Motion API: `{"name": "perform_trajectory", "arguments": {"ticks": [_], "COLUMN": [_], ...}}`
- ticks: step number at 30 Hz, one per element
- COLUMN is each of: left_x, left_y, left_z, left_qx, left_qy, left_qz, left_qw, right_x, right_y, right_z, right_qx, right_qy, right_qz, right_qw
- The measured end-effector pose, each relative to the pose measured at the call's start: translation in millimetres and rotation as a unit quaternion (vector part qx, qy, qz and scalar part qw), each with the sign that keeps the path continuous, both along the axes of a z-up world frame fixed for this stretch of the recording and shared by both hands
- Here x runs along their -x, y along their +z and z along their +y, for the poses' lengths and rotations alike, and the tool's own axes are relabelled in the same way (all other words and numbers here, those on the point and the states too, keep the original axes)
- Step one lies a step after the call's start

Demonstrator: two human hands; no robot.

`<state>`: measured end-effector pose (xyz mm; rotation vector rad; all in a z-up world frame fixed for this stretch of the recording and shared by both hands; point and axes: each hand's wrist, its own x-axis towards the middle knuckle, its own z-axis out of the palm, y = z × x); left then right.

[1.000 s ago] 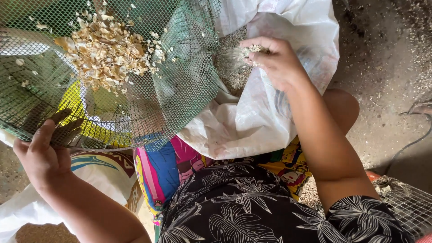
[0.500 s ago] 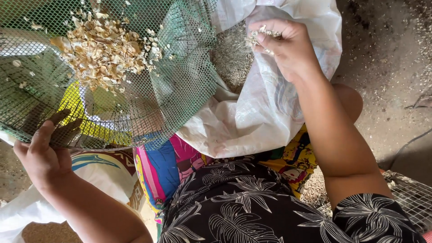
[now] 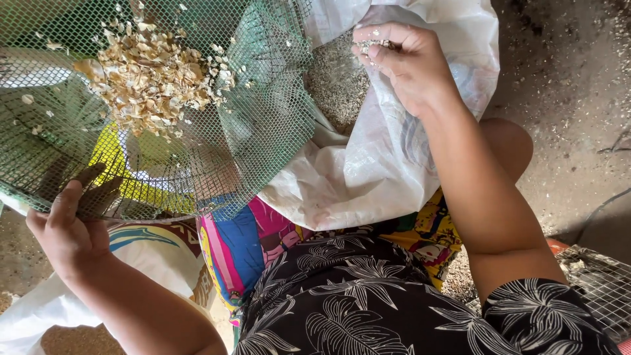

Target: Sifting and sorting dried garlic husks using a mesh screen to remove debris and separate materials.

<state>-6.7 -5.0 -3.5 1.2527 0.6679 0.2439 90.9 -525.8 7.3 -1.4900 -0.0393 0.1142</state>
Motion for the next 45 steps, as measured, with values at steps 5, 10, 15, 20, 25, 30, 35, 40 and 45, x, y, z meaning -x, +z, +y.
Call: {"name": "perform_trajectory", "arguments": {"ticks": [5, 10, 15, 20, 25, 30, 35, 40, 45], "left_x": [5, 5, 7, 5, 4, 5, 4, 10, 7], "left_y": [-26, -35, -42, -37, -22, -27, -11, -43, -35], "left_z": [25, 34, 40, 34, 21, 25, 15, 49, 43], "left_qx": [-0.036, -0.053, -0.065, -0.052, 0.011, 0.033, 0.039, -0.05, -0.058], "left_qy": [0.069, 0.084, 0.09, 0.079, 0.082, 0.066, 0.054, 0.01, 0.019], "left_qz": [0.071, 0.095, 0.093, 0.079, 0.028, 0.004, 0.014, 0.089, 0.098], "left_qw": [0.994, 0.99, 0.99, 0.992, 0.996, 0.997, 0.998, 0.995, 0.993], "right_x": [0, -1, -1, 1, 1, 2, -10, -13, -20], "right_y": [15, 11, 4, 11, 12, 6, -19, 18, 19], "right_z": [12, 10, 8, 17, 24, 62, 72, 80, 95], "right_qx": [0.033, 0.067, 0.08, 0.163, 0.281, 0.311, 0.152, 0.111, 0.203], "right_qy": [-0.078, -0.095, -0.033, -0.021, 0.032, 0.083, 0.1, 0.122, 0.076], "right_qz": [0.063, 0.08, 0.02, -0.047, -0.137, 0.038, 0.176, 0.194, 0.255], "right_qw": [0.994, 0.99, 0.996, 0.985, 0.949, 0.946, 0.967, 0.967, 0.942]}}
